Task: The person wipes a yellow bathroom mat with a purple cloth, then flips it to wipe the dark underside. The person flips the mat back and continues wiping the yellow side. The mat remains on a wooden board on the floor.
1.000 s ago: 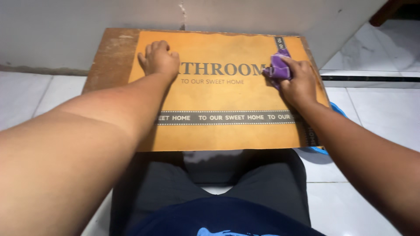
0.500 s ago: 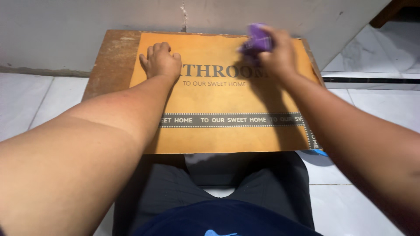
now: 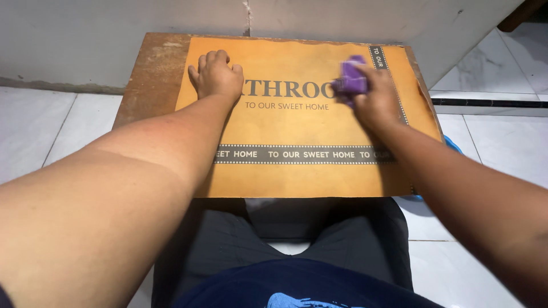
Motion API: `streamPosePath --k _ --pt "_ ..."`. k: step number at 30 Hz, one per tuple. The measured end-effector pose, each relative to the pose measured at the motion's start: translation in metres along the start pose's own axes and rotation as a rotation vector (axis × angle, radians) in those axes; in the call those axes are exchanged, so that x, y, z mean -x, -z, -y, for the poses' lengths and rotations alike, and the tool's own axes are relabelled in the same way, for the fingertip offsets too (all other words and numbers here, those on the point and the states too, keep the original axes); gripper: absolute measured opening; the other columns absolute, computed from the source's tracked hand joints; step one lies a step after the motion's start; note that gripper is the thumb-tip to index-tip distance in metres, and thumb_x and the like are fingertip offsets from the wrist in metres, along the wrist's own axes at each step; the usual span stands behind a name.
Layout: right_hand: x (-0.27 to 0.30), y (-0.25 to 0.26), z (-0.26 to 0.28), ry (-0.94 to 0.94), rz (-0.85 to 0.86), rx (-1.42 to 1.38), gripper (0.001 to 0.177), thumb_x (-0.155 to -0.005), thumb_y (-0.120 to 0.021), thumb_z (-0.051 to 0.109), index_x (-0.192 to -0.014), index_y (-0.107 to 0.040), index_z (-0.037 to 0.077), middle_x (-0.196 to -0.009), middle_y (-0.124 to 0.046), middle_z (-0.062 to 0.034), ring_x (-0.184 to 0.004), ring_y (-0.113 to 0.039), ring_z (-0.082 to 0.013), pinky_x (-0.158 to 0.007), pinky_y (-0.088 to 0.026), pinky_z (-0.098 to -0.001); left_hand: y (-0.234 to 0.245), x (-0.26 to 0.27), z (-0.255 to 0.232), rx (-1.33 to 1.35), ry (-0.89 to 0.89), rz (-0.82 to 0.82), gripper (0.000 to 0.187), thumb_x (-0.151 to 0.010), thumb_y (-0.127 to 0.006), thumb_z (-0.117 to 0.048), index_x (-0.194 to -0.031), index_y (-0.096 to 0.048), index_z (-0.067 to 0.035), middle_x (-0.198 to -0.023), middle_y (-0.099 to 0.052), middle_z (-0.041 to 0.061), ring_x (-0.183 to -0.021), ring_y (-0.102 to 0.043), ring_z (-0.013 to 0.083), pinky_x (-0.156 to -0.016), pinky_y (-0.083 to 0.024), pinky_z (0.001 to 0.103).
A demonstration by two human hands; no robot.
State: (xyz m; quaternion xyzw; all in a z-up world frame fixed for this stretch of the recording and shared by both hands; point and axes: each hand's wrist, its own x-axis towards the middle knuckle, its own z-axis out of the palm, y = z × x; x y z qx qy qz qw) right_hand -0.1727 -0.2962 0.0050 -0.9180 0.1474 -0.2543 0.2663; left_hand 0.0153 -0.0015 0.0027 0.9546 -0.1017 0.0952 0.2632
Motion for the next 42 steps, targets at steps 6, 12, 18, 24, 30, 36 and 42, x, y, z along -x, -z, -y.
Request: streamPosePath --k 6,12,18,24,30,36,42 --pt "-0.013 0.069 -0.059 -0.146 -0.013 0.346 0.059 -0.085 -0.073 0.003 -0.14 -0.061 0.017 -0.13 -0.055 -0.0238 -0.119 -0.056 -0.0438 -0.103 -0.045 -0.0481 0.002 0.0 -0.001 0.007 0.0 0.005 0.037 -0.094 -0.055 -0.031 -0.125 -0.062 -0.013 -0.133 -0.058 0.002 -0.133 -0.043 0.019 -0.121 -0.014 0.051" --pt "-0.051 0.053 -0.025 0.07 -0.216 0.059 0.065 -0.08 -0.068 -0.006 -0.141 -0.063 0.016 -0.135 -0.061 -0.0165 -0.122 -0.062 -0.0332 -0.11 -0.048 -0.0409 0.003 0.002 -0.005 0.012 -0.012 0.009 0.038 -0.094 -0.056 -0.031 -0.127 -0.062 -0.013 -0.132 -0.059 0.002 -0.134 -0.042 0.0191 -0.121 -0.013 0.052" --pt "-0.02 -0.034 0.079 0.298 0.057 -0.151 0.067 -0.078 -0.069 -0.008 -0.139 -0.065 0.02 -0.133 -0.061 -0.0147 -0.123 -0.062 -0.0346 -0.111 -0.049 -0.0424 0.006 0.001 -0.001 -0.001 -0.002 -0.002 0.036 -0.094 -0.057 -0.031 -0.125 -0.063 -0.014 -0.132 -0.058 0.001 -0.132 -0.044 0.0192 -0.12 -0.014 0.051" --pt "0.013 -0.021 0.066 0.221 0.146 -0.008 0.058 -0.081 -0.075 0.004 -0.136 -0.068 0.021 -0.124 -0.062 -0.017 -0.118 -0.06 -0.0374 -0.106 -0.047 -0.0443 0.003 0.001 -0.002 -0.002 0.006 0.02 0.035 -0.094 -0.057 -0.032 -0.124 -0.063 -0.014 -0.132 -0.059 0.0 -0.132 -0.044 0.0177 -0.119 -0.018 0.048" --pt "0.007 0.033 -0.029 0.076 -0.022 0.178 0.067 -0.077 -0.061 -0.009 -0.14 -0.064 0.015 -0.128 -0.057 -0.0208 -0.122 -0.057 -0.0394 -0.111 -0.043 -0.0447 -0.001 0.0 0.001 -0.002 -0.028 -0.015 0.036 -0.094 -0.057 -0.031 -0.124 -0.063 -0.013 -0.132 -0.059 0.001 -0.133 -0.043 0.0193 -0.12 -0.014 0.052" --pt "-0.021 0.079 -0.063 -0.185 -0.004 0.329 0.05 -0.088 -0.074 0.008 -0.137 -0.065 0.016 -0.127 -0.059 -0.0228 -0.116 -0.059 -0.0415 -0.103 -0.046 -0.0468 -0.007 -0.005 0.006 0.026 -0.015 -0.004 0.036 -0.092 -0.058 -0.032 -0.124 -0.063 -0.015 -0.133 -0.058 0.002 -0.134 -0.043 0.0198 -0.12 -0.014 0.053" --pt "-0.071 0.036 -0.002 0.099 -0.16 0.048 0.057 -0.085 -0.079 0.008 -0.139 -0.064 0.015 -0.126 -0.059 -0.0196 -0.117 -0.06 -0.0375 -0.103 -0.049 -0.0427 0.001 -0.015 -0.005 0.075 0.08 0.084 0.032 -0.091 -0.06 -0.032 -0.118 -0.065 -0.017 -0.131 -0.059 0.002 -0.132 -0.045 0.0214 -0.121 -0.013 0.056"
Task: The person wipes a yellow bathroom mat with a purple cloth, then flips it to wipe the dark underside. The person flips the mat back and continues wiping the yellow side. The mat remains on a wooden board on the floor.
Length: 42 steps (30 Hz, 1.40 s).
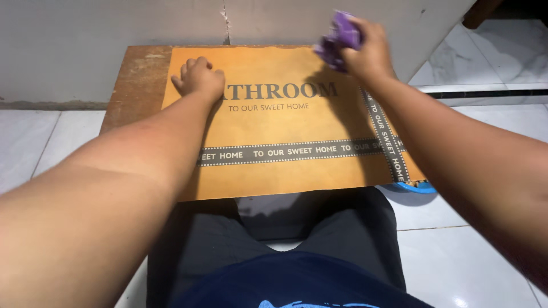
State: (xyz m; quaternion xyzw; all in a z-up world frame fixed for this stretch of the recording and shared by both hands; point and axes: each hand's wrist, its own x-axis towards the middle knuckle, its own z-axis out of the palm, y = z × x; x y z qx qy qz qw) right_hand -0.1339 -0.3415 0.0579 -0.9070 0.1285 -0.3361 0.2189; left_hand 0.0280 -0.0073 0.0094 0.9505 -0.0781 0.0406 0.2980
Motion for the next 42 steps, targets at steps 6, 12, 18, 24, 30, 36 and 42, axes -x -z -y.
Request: streamPosePath --k 6,12,18,24,30,36,42 --pt "0.019 -0.058 0.063 0.173 0.508 -0.219 0.063 -0.092 -0.077 0.027 -0.148 -0.052 0.013 -0.139 -0.054 -0.0218 -0.128 -0.054 -0.0321 -0.108 -0.043 -0.0406 -0.031 0.01 -0.08 0.463 -0.195 -0.209 0.051 -0.092 -0.066 -0.054 -0.122 -0.068 -0.014 -0.13 -0.064 0.015 -0.119 -0.064 0.0338 -0.101 -0.051 0.041" --pt "0.039 -0.024 0.01 -0.042 0.382 -0.145 0.05 -0.103 -0.057 0.042 -0.143 -0.062 0.013 -0.147 -0.06 -0.0154 -0.137 -0.055 -0.0308 -0.116 -0.041 -0.0408 -0.047 0.066 -0.133 0.161 -0.211 0.205 0.074 -0.085 -0.06 -0.068 -0.143 -0.052 -0.022 -0.149 -0.047 0.011 -0.139 -0.041 0.0331 -0.114 -0.027 0.058" --pt "0.054 -0.013 -0.041 -0.012 0.253 0.22 0.05 -0.102 -0.056 0.044 -0.139 -0.063 0.011 -0.152 -0.051 -0.0155 -0.145 -0.036 -0.0334 -0.119 -0.022 -0.0498 -0.054 0.112 -0.126 -0.125 -0.494 0.08 0.075 -0.082 -0.069 -0.061 -0.142 -0.052 -0.019 -0.154 -0.036 0.016 -0.147 -0.026 0.043 -0.113 -0.016 0.067" --pt "0.052 -0.013 -0.033 -0.219 0.247 0.259 0.05 -0.101 -0.056 0.044 -0.139 -0.06 0.012 -0.152 -0.049 -0.0105 -0.147 -0.033 -0.0274 -0.121 -0.012 -0.0547 -0.047 0.081 -0.119 -0.151 -0.534 0.091 0.053 -0.089 -0.073 -0.038 -0.135 -0.058 -0.016 -0.139 -0.052 0.01 -0.13 -0.046 0.0308 -0.109 -0.033 0.052" --pt "0.052 -0.01 -0.03 -0.227 0.233 0.238 0.048 -0.101 -0.056 0.043 -0.138 -0.061 0.012 -0.151 -0.05 -0.0098 -0.147 -0.034 -0.0272 -0.123 -0.012 -0.0545 0.007 0.058 -0.078 -0.028 -0.098 0.116 0.058 -0.085 -0.078 -0.031 -0.139 -0.058 -0.024 -0.133 -0.061 0.005 -0.125 -0.053 0.0308 -0.106 -0.046 0.047" --pt "0.052 -0.011 -0.034 -0.244 0.234 0.232 0.046 -0.101 -0.056 0.042 -0.136 -0.062 0.013 -0.15 -0.051 -0.0077 -0.146 -0.034 -0.0266 -0.122 -0.013 -0.055 0.057 0.013 -0.025 -0.186 0.071 -0.034 0.053 -0.081 -0.081 -0.032 -0.132 -0.065 -0.025 -0.129 -0.061 0.008 -0.12 -0.054 0.0342 -0.095 -0.046 0.051" --pt "0.052 -0.012 -0.031 -0.232 0.211 0.225 0.045 -0.1 -0.058 0.041 -0.135 -0.062 0.012 -0.149 -0.052 -0.009 -0.145 -0.035 -0.0272 -0.121 -0.014 -0.0527 0.044 -0.023 -0.048 0.375 0.006 -0.013 0.022 -0.088 -0.066 -0.028 -0.108 -0.074 -0.022 -0.092 -0.079 0.003 -0.081 -0.082 0.02 -0.08 -0.067 0.036"
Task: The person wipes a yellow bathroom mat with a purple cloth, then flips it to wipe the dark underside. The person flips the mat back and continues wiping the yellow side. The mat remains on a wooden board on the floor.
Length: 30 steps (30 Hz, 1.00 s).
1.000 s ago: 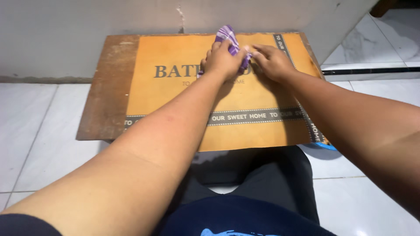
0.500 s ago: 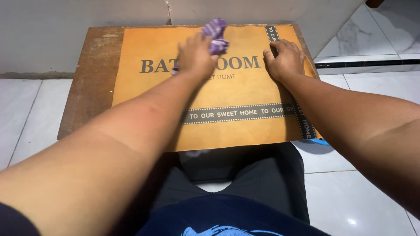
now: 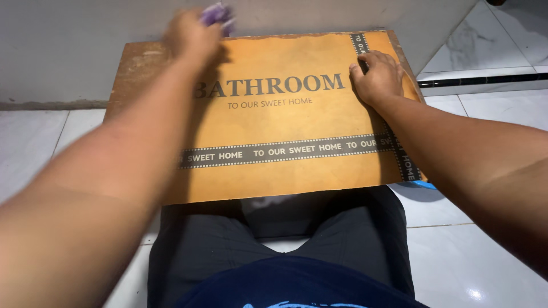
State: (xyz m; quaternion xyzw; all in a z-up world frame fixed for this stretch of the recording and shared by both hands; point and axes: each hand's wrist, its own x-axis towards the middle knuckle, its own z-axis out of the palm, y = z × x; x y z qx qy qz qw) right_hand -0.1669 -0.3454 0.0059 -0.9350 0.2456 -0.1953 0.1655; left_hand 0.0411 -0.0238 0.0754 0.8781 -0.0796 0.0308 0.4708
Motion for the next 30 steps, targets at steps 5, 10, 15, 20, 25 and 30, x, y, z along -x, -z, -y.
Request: streamPosePath --k 5,10,15,20,25,30 --pt "0.002 0.005 0.007 0.029 -0.015 0.016 0.042 -0.101 -0.059 0.039 -0.133 -0.064 0.011 -0.147 -0.054 -0.01 -0.144 -0.037 -0.0284 -0.12 -0.017 -0.0513 -0.116 0.043 -0.076 0.0 -0.475 -0.066 0.044 -0.077 -0.081 -0.038 -0.115 -0.073 -0.018 -0.113 -0.073 0.01 -0.108 -0.068 0.0307 -0.096 -0.053 0.046" --pt "0.0 0.006 0.005 -0.074 0.053 0.072 0.044 -0.094 -0.065 0.035 -0.131 -0.065 0.011 -0.143 -0.059 -0.0102 -0.143 -0.041 -0.0291 -0.121 -0.023 -0.049 -0.165 0.129 -0.089 -0.278 -0.565 0.279 0.048 -0.083 -0.074 -0.033 -0.129 -0.068 -0.021 -0.134 -0.054 0.008 -0.133 -0.045 0.0282 -0.113 -0.032 0.051" --pt "-0.002 -0.004 -0.004 0.026 -0.032 0.006 0.039 -0.1 -0.061 0.036 -0.13 -0.066 0.012 -0.141 -0.058 -0.0099 -0.141 -0.04 -0.0295 -0.12 -0.019 -0.052 -0.139 0.125 -0.046 -0.339 -0.56 0.236 0.048 -0.081 -0.074 -0.028 -0.127 -0.068 -0.016 -0.131 -0.054 0.011 -0.127 -0.046 0.0303 -0.113 -0.03 0.047" --pt "-0.004 -0.004 -0.009 0.035 -0.033 -0.007 0.04 -0.1 -0.059 0.037 -0.131 -0.064 0.011 -0.143 -0.057 -0.0087 -0.142 -0.039 -0.0291 -0.119 -0.018 -0.0535 -0.083 0.075 -0.003 -0.392 -0.395 0.087 0.043 -0.085 -0.072 -0.024 -0.127 -0.071 -0.02 -0.133 -0.054 0.008 -0.13 -0.045 0.0309 -0.113 -0.034 0.047" --pt "-0.003 -0.004 -0.006 0.024 -0.024 -0.003 0.041 -0.1 -0.058 0.038 -0.131 -0.065 0.012 -0.144 -0.056 -0.0089 -0.143 -0.038 -0.0287 -0.12 -0.018 -0.0525 -0.025 0.036 0.034 -0.428 -0.039 -0.008 0.045 -0.087 -0.072 -0.026 -0.131 -0.065 -0.026 -0.139 -0.047 0.004 -0.131 -0.038 0.0322 -0.108 -0.038 0.056" --pt "-0.004 -0.004 -0.007 0.025 -0.034 -0.001 0.041 -0.1 -0.059 0.038 -0.131 -0.065 0.012 -0.144 -0.056 -0.0091 -0.142 -0.038 -0.029 -0.119 -0.018 -0.0514 -0.002 0.007 0.027 -0.396 0.041 -0.09 0.035 -0.09 -0.072 -0.027 -0.126 -0.071 -0.025 -0.142 -0.047 0.004 -0.135 -0.038 0.0322 -0.113 -0.037 0.055"
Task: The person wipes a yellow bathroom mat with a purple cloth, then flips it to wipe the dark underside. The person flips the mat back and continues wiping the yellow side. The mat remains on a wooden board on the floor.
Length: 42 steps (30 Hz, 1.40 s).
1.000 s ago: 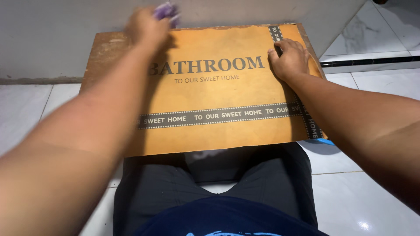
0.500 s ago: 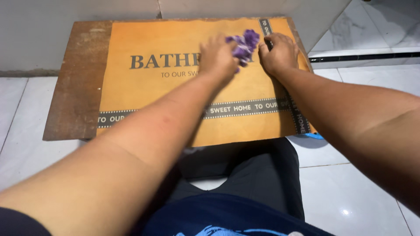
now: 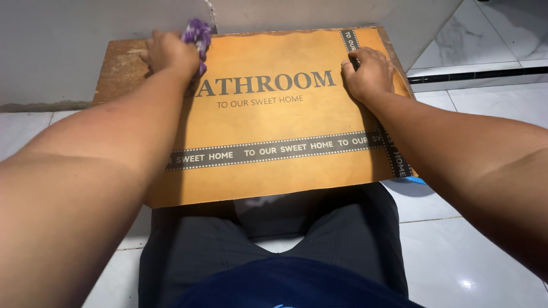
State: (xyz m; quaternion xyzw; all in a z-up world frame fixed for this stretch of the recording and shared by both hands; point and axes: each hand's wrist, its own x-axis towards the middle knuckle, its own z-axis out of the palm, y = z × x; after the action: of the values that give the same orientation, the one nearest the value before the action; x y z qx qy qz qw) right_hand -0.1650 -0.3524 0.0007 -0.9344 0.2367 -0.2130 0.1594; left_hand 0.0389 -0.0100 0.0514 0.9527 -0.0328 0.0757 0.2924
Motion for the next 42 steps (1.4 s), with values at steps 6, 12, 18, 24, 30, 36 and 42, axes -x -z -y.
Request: streamPosePath --k 6,12,18,24,30,36,42 --pt "-0.001 -0.002 0.001 0.026 -0.001 0.004 0.039 -0.1 -0.06 0.036 -0.129 -0.066 0.011 -0.141 -0.059 -0.0083 -0.141 -0.041 -0.0276 -0.119 -0.02 -0.0506 -0.039 0.005 -0.088 0.242 -0.316 -0.27 0.03 -0.08 -0.079 -0.035 -0.099 -0.076 -0.011 -0.098 -0.072 0.013 -0.099 -0.067 0.0356 -0.096 -0.048 0.057" --pt "-0.003 -0.004 -0.005 0.008 -0.008 0.02 0.037 -0.1 -0.062 0.036 -0.127 -0.067 0.012 -0.139 -0.06 -0.0087 -0.14 -0.043 -0.0289 -0.119 -0.024 -0.0489 -0.087 0.11 -0.16 0.15 -0.526 0.201 0.047 -0.082 -0.074 -0.033 -0.128 -0.066 -0.023 -0.138 -0.05 0.008 -0.136 -0.04 0.0276 -0.114 -0.028 0.054" --pt "-0.003 -0.003 -0.002 0.015 -0.017 0.011 0.037 -0.1 -0.062 0.035 -0.127 -0.067 0.012 -0.139 -0.06 -0.0089 -0.139 -0.042 -0.0298 -0.117 -0.022 -0.0498 -0.09 0.121 -0.112 0.026 -0.635 0.205 0.053 -0.083 -0.078 -0.033 -0.133 -0.065 -0.019 -0.134 -0.052 0.009 -0.131 -0.044 0.0275 -0.115 -0.03 0.049" --pt "0.001 0.0 -0.003 0.018 -0.02 -0.008 0.037 -0.101 -0.061 0.035 -0.128 -0.066 0.01 -0.14 -0.06 -0.0097 -0.14 -0.042 -0.0297 -0.117 -0.023 -0.049 -0.059 0.046 -0.042 0.061 -0.283 0.035 0.051 -0.081 -0.076 -0.028 -0.13 -0.065 -0.023 -0.139 -0.048 0.005 -0.129 -0.042 0.0325 -0.109 -0.037 0.048" --pt "0.0 -0.002 -0.005 0.04 -0.048 0.01 0.036 -0.1 -0.063 0.033 -0.127 -0.067 0.009 -0.137 -0.06 -0.0119 -0.137 -0.042 -0.0319 -0.116 -0.022 -0.0503 -0.016 0.002 -0.008 0.193 0.052 0.042 0.039 -0.084 -0.073 -0.025 -0.122 -0.064 -0.02 -0.137 -0.056 0.009 -0.125 -0.05 0.0321 -0.102 -0.045 0.052" --pt "-0.002 -0.004 -0.008 0.1 -0.078 -0.014 0.031 -0.102 -0.061 0.03 -0.124 -0.069 0.009 -0.135 -0.063 -0.0131 -0.136 -0.047 -0.0326 -0.115 -0.026 -0.0496 -0.06 0.108 -0.108 0.537 -0.183 0.039 0.052 -0.07 -0.075 -0.006 -0.12 -0.061 -0.008 -0.127 -0.061 0.012 -0.122 -0.05 0.0384 -0.102 -0.046 0.049" --pt "0.0 0.0 -0.016 0.121 -0.05 -0.059 0.03 -0.101 -0.059 0.022 -0.128 -0.07 0.014 -0.14 -0.064 -0.0084 -0.141 -0.048 -0.0291 -0.121 -0.028 -0.0462 -0.065 0.225 -0.115 0.105 -0.873 0.289 0.056 -0.08 -0.076 -0.036 -0.131 -0.066 -0.016 -0.129 -0.056 0.012 -0.125 -0.05 0.0295 -0.108 -0.037 0.049"
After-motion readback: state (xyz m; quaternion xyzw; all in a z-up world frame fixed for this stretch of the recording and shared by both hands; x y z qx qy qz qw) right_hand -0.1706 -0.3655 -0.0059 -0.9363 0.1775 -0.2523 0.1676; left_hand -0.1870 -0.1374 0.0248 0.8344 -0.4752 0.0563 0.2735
